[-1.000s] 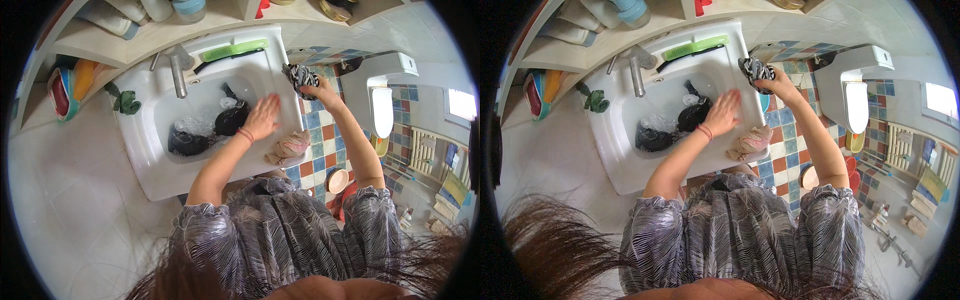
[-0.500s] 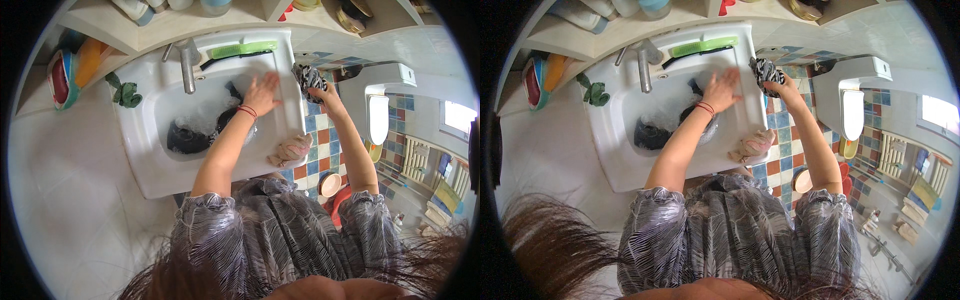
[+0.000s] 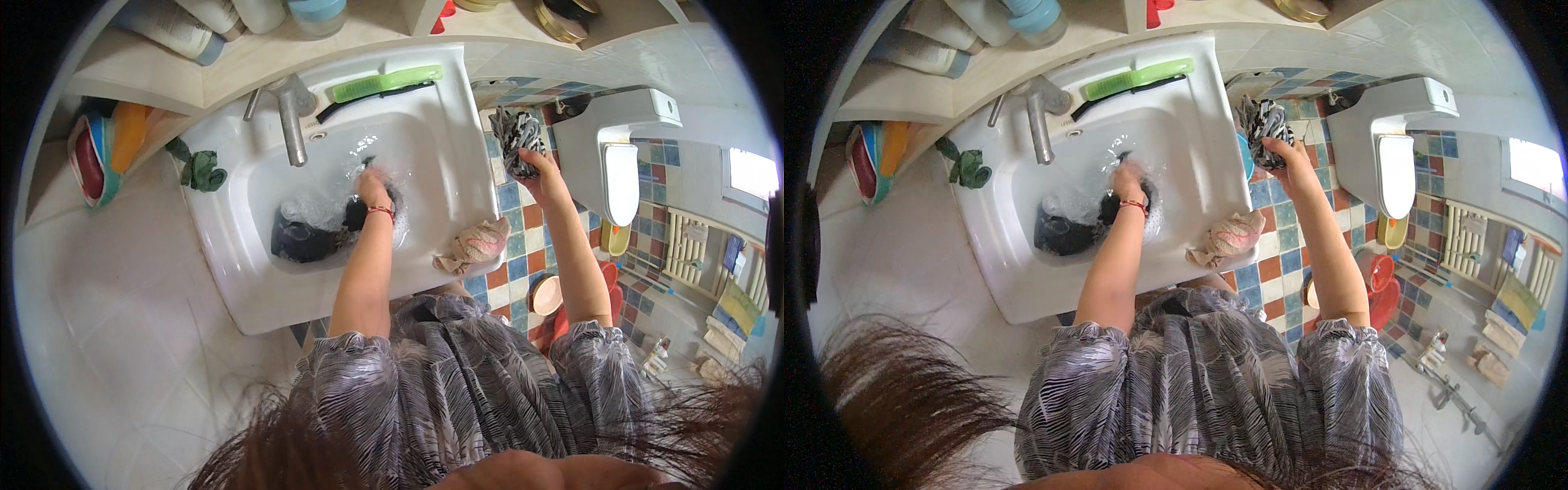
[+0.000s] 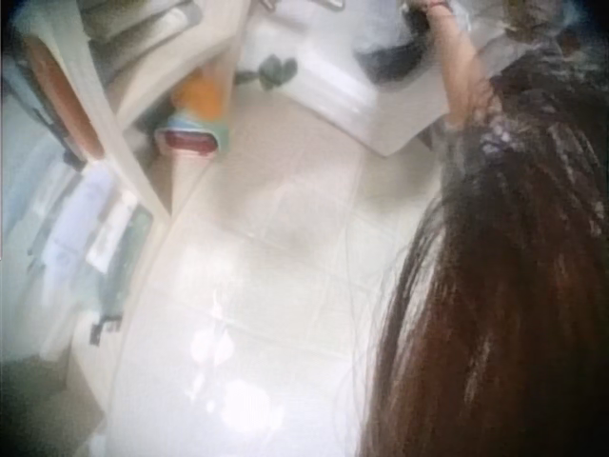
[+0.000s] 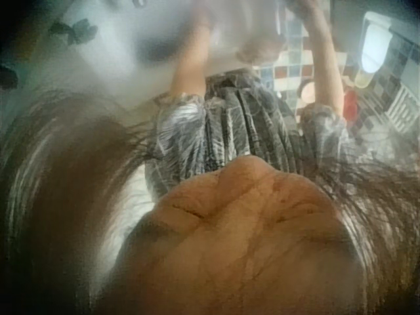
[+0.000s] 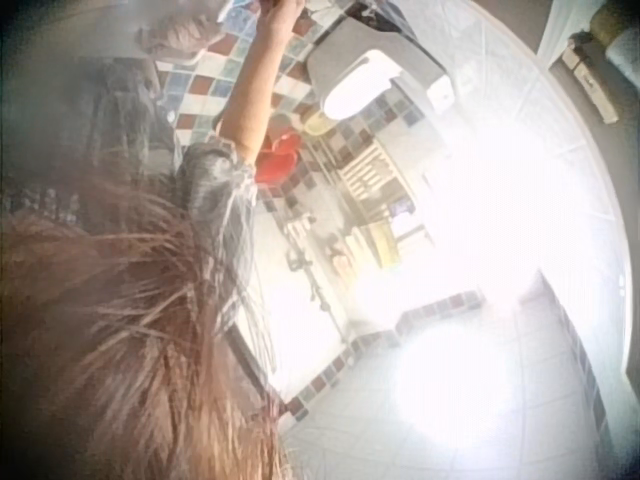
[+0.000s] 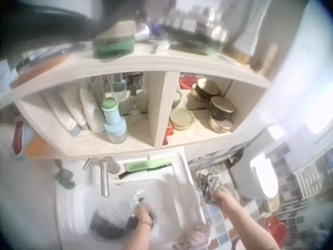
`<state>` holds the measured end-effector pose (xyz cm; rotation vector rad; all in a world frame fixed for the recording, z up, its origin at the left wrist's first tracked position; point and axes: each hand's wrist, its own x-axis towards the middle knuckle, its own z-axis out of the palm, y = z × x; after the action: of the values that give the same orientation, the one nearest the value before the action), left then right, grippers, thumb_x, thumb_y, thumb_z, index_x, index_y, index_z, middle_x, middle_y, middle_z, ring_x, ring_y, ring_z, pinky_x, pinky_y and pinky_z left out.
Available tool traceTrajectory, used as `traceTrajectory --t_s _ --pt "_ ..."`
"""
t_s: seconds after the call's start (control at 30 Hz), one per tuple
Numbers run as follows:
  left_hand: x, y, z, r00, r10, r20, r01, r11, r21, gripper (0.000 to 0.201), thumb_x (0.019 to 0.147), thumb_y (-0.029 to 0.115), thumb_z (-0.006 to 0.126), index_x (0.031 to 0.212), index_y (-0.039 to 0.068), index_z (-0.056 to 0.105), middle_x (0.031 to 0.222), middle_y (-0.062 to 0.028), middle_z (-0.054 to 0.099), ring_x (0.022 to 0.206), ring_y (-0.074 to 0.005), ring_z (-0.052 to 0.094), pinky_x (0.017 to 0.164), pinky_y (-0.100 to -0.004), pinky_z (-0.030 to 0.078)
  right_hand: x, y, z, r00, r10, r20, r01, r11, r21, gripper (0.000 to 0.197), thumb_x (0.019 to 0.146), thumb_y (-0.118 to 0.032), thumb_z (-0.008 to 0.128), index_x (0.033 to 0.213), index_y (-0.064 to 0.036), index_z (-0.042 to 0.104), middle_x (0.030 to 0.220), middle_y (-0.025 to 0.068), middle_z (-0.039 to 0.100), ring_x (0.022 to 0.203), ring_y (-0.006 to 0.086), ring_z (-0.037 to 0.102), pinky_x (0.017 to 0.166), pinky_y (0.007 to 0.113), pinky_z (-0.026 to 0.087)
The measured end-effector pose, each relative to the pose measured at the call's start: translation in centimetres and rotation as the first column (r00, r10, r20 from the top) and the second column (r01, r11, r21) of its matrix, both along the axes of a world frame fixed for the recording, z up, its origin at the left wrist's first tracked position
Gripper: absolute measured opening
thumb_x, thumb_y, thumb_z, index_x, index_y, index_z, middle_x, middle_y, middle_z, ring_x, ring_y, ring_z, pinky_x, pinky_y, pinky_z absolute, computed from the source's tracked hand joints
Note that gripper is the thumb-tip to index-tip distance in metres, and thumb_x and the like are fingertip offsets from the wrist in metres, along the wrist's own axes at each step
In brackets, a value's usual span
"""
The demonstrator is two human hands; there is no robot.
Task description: The person washes small garments by hand in a sink, scrubbing them in water and then wringing them out individually.
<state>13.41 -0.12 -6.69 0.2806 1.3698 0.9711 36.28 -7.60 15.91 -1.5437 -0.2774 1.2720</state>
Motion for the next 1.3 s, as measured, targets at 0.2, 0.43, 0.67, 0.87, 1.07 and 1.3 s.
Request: traceTrajectory --t_s 0.2,0.43,0.67,0.87,1.07,1.3 --pt "-0.2 0.1 1.1 0.604 -0.160 0.781 0.230 0.973 0.021 0.033 0.084 0.029 0.036 0.082 0.001 0.053 0.082 -0.0103 0.058 0.075 -0.0205 0.055 0.065 -0.0322 0.044 0.8 -0.6 0.6 0.994 -0.075 -0.079 0.083 0.991 0.109 0.031 0.072 -0.018 0.054 0.095 0.0005 0.050 0.084 0.0068 0.055 0.073 0.0139 0.054 0.066 0.026 0.045" --pt "5.9 -2.6 12.1 0.558 -0.215 0.801 0.285 0.957 0.059 0.049 0.086 0.037 0.031 0.116 -0.001 0.036 0.120 -0.0139 0.038 0.111 -0.0238 0.036 0.094 -0.0357 0.026 1.5 -1.5 0.4 0.987 -0.080 -0.138 0.100 0.984 0.149 0.033 0.072 -0.017 0.054 0.100 -0.0002 0.047 0.088 0.0073 0.055 0.078 0.0163 0.054 0.069 0.029 0.045" --pt "6.2 -4.5 12.8 0.745 -0.584 0.322 0.468 0.802 0.370 0.052 0.087 0.032 0.028 0.126 -0.001 0.021 0.130 -0.0145 0.026 0.120 -0.0217 0.026 0.098 -0.0350 0.019 1.2 -1.7 0.6 0.995 -0.055 -0.079 0.060 0.996 0.063 0.034 0.072 -0.017 0.054 0.101 -0.0011 0.046 0.088 0.0066 0.055 0.077 0.0159 0.054 0.069 0.030 0.044" --pt "5.0 -7.2 12.3 0.215 -0.480 -0.851 0.947 -0.112 0.302 0.052 0.082 0.028 0.039 0.125 0.001 0.026 0.131 -0.0114 0.024 0.123 -0.0258 0.018 0.099 -0.0457 0.014 0.9 -1.5 -0.5 0.995 0.044 0.093 -0.049 0.997 0.057 0.034 0.067 -0.011 0.061 0.096 0.0011 0.048 0.082 0.0053 0.056 0.069 0.0122 0.055 0.061 0.024 0.046" --pt "5.5 -1.9 12.6 -0.038 -0.162 -0.986 0.988 -0.153 -0.012 0.053 0.081 0.035 0.040 0.126 0.011 0.028 0.133 -0.0023 0.022 0.125 -0.0225 0.014 0.097 -0.0532 0.012 -0.6 -0.5 0.2 0.890 0.286 0.354 -0.280 0.957 -0.070 0.043 0.061 -0.008 0.065 0.100 0.0013 0.049 0.085 0.0052 0.056 0.072 0.0104 0.052 0.064 0.023 0.043" --pt "3.6 5.1 11.5 -0.048 0.040 -0.998 0.985 0.168 -0.040 0.052 0.079 0.033 0.047 0.122 0.008 0.033 0.132 -0.0081 0.022 0.124 -0.0290 0.010 0.097 -0.0531 0.008 -1.3 0.6 1.4 0.332 0.479 0.812 -0.501 0.820 -0.279 0.049 0.056 -0.012 0.065 0.102 -0.0079 0.051 0.094 0.0124 0.052 0.085 0.0293 0.052 0.075 0.033 0.043"
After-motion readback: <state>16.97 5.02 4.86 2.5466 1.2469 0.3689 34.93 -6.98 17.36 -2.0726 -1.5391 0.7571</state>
